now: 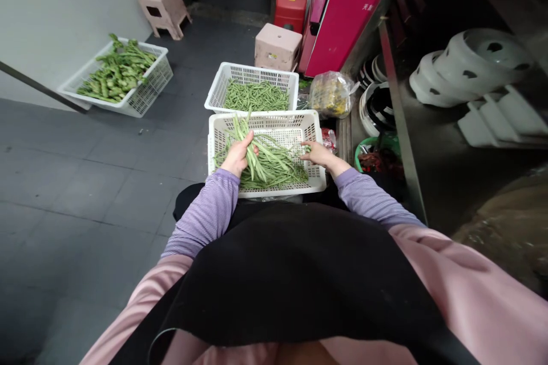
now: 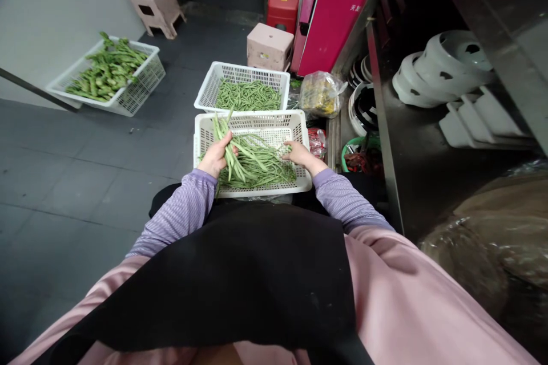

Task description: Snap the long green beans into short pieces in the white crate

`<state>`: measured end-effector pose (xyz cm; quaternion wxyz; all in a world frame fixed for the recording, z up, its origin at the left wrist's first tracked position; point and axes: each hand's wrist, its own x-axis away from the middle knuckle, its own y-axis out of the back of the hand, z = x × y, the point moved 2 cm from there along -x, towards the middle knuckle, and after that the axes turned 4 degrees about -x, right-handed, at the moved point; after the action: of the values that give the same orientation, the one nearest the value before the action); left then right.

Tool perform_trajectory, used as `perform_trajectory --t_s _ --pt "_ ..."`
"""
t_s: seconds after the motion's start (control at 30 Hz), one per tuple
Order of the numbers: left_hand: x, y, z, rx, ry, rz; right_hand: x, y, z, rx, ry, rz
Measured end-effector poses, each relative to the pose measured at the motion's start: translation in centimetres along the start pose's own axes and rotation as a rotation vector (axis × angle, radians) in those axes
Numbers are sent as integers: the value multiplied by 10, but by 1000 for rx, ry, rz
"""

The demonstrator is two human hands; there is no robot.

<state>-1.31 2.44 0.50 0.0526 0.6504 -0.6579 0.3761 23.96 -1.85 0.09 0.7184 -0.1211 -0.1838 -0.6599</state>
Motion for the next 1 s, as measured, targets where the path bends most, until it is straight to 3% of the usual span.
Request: perform_trajectory --t_s 0.07,0.17,0.3,0.43,0.57,0.67,0.87,1.0 --pt "2 -3 4 -8 15 36 -2 -10 -10 -85 -28 34" --pt "3 -8 11 -4 30 87 2 -44 -13 -261 -37 236" --pt "1 -8 14 29 42 36 10 -73 -6 -333 -97 368" --pt "-2 -4 6 54 11 -5 17 -72 -1 -389 -99 476" --pt "-2 -1 -3 45 -57 -45 23 -63 -4 -363 -200 530" --pt "4 -4 -5 -15 -184 -66 22 -58 -11 -339 -239 461" --pt "26 -20 11 -301 -392 -54 -3 -58 -36 -292 -140 -71" --pt "37 -30 23 -342 -414 -17 -22 -59 -42 -54 -7 -252"
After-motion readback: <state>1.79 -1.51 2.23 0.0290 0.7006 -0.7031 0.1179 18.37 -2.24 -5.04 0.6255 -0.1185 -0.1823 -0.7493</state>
